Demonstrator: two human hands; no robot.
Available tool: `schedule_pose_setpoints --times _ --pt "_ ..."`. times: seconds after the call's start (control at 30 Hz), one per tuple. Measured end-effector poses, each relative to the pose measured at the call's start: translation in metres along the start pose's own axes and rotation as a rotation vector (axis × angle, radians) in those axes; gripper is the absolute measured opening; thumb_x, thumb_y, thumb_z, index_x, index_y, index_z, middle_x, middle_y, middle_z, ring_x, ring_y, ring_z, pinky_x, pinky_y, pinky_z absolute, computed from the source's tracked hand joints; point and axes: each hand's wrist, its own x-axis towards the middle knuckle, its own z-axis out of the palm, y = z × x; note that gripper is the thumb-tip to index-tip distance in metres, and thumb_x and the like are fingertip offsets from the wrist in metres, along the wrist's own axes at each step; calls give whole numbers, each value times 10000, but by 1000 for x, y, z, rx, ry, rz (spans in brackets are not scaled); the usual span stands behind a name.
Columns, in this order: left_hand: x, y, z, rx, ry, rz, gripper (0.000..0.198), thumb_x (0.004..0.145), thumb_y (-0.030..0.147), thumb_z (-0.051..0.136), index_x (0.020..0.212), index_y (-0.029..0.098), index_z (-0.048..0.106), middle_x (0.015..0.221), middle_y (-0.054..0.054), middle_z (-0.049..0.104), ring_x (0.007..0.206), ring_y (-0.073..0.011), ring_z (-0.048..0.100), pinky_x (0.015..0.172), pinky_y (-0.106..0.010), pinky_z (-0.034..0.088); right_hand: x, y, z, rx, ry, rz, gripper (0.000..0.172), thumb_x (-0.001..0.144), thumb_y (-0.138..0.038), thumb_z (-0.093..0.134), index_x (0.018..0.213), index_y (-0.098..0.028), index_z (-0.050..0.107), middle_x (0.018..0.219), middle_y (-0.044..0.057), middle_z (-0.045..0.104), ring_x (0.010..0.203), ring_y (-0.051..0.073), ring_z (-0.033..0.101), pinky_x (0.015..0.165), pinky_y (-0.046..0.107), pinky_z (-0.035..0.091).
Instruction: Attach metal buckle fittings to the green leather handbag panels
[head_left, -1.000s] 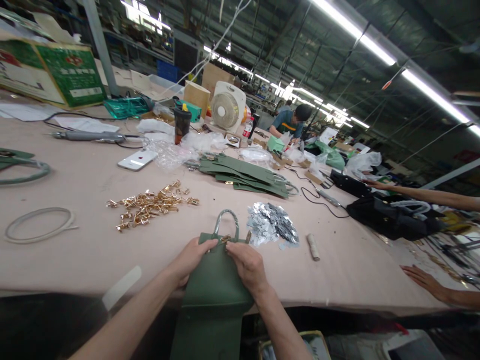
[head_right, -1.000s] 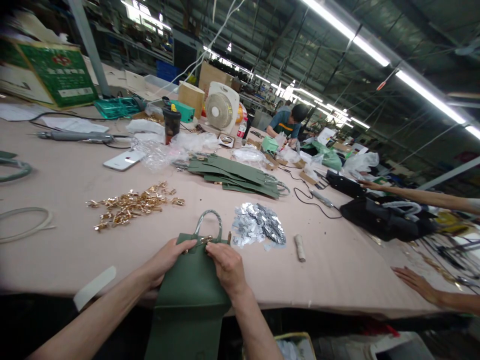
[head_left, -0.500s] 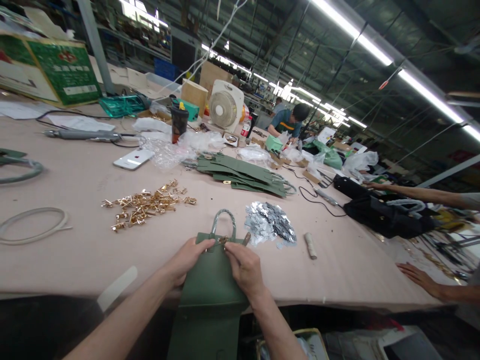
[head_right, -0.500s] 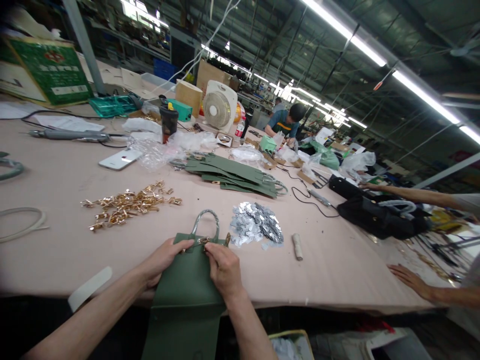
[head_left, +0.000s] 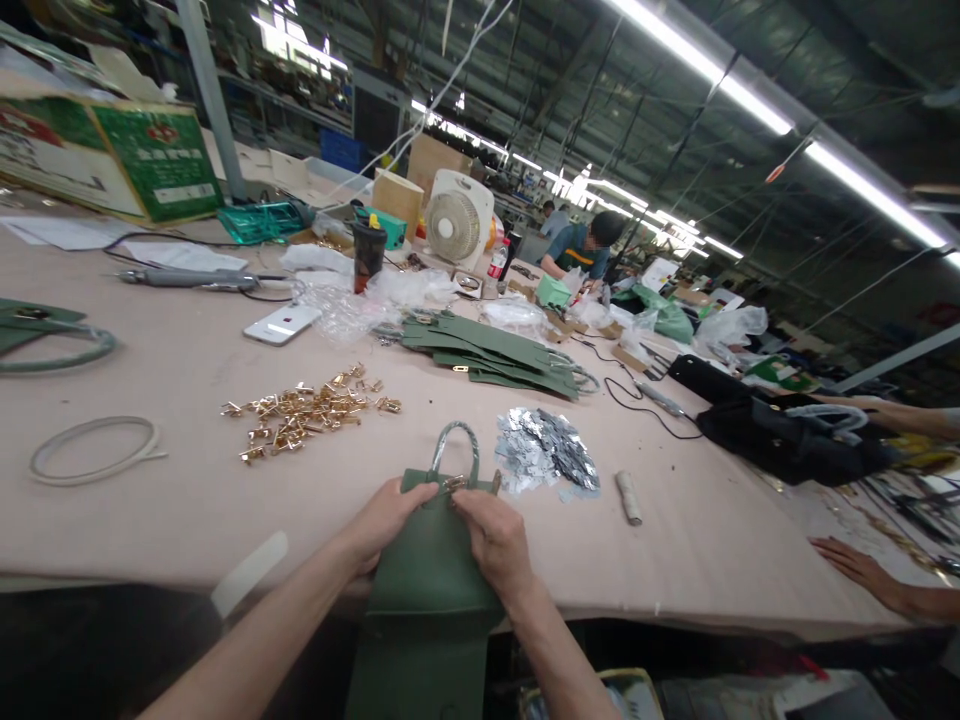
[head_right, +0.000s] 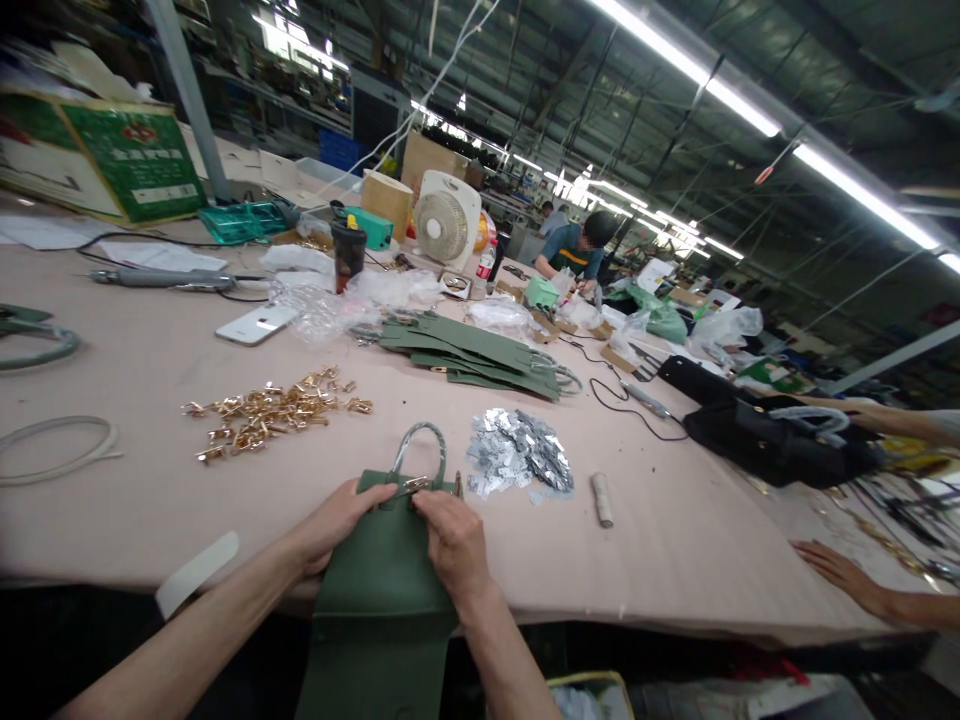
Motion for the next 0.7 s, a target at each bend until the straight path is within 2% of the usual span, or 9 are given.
schedule_pose_setpoints --times 0.1,0.23,0.47,0.7 --pt "1 -2 -2 10 15 7 328 771 411 814 923 134 726 837 -92 786 729 -235 729 681 -314 571 4 -2 -2 23 -10 17 308 1016 -139 568 1243 -259 737 1155 68 788 1078 202 747 988 357 618" --pt "1 -3 -2 10 31 6 336 764 426 815 915 141 719 797 -77 775 709 -236 724 659 -308 563 6 -7 0 14 25 64 264 1019 -162 569 1183 -246 759 1065 87 763 992 190 742 889 311 633" --pt "4 -3 -1 20 70 -5 326 768 435 810 892 153 701 754 -57 762 700 -238 728 644 -306 562 2 -10 10 -52 59 120 251 1019 -148 559 1157 -236 748 1010 80 755 940 186 723 866 303 607" --pt "6 -4 -2 16 58 -21 332 758 438 806 903 152 720 747 -64 770 689 -250 733 635 -317 563 2 -12 14 -143 32 111 244 1033 -163 532 1138 -229 742 925 70 707 867 173 703 761 256 578"
